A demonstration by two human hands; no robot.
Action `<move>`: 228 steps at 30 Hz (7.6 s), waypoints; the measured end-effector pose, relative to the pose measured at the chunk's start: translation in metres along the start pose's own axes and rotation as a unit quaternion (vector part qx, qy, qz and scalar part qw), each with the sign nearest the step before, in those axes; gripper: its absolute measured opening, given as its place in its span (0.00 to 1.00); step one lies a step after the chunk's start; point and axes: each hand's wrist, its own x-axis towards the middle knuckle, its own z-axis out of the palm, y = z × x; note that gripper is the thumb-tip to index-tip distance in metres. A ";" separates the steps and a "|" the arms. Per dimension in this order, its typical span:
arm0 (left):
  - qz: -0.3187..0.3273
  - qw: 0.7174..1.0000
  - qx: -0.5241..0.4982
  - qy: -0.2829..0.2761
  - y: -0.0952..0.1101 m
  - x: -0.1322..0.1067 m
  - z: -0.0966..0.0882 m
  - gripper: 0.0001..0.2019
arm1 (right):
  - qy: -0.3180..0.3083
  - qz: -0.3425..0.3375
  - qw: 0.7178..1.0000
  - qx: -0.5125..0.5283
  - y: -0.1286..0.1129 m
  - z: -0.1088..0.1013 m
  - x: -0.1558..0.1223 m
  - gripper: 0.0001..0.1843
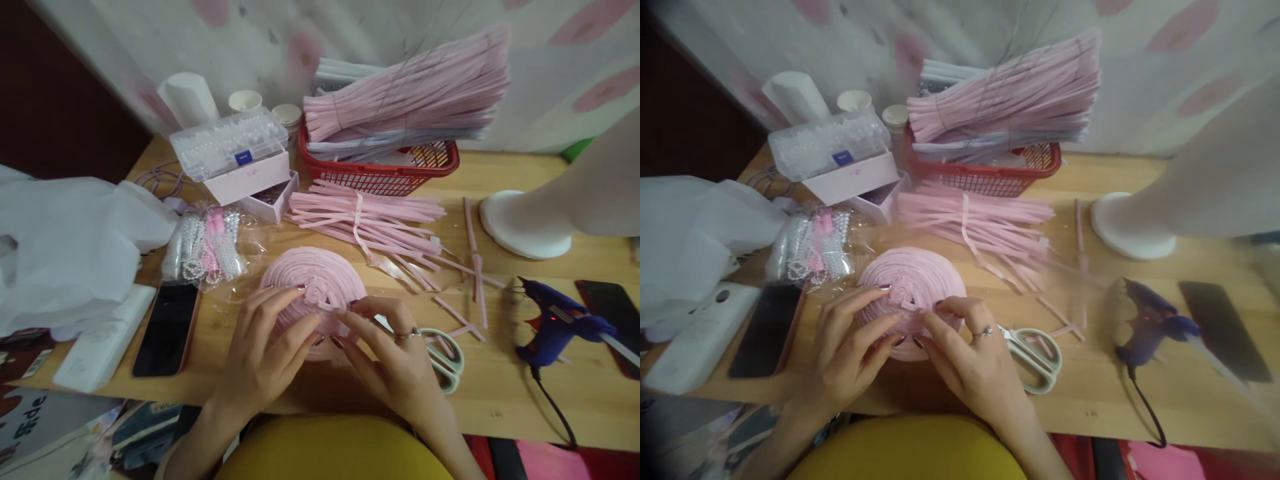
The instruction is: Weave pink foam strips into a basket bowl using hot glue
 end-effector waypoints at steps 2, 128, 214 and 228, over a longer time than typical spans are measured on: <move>0.004 1.000 0.010 -0.001 0.000 -0.001 0.000 0.15 | 0.003 0.000 1.000 -0.001 0.000 0.000 -0.001 0.17; -0.005 1.000 0.001 0.025 -0.003 -0.014 0.017 0.15 | -0.026 0.001 0.999 -0.046 0.001 -0.006 0.015 0.19; 0.116 0.990 0.068 -0.033 -0.005 0.025 -0.008 0.13 | 0.064 0.017 0.983 0.170 0.010 0.015 0.002 0.56; 0.138 0.986 0.059 -0.075 -0.013 0.027 -0.019 0.12 | 0.078 0.005 0.980 0.183 0.010 0.016 0.004 0.56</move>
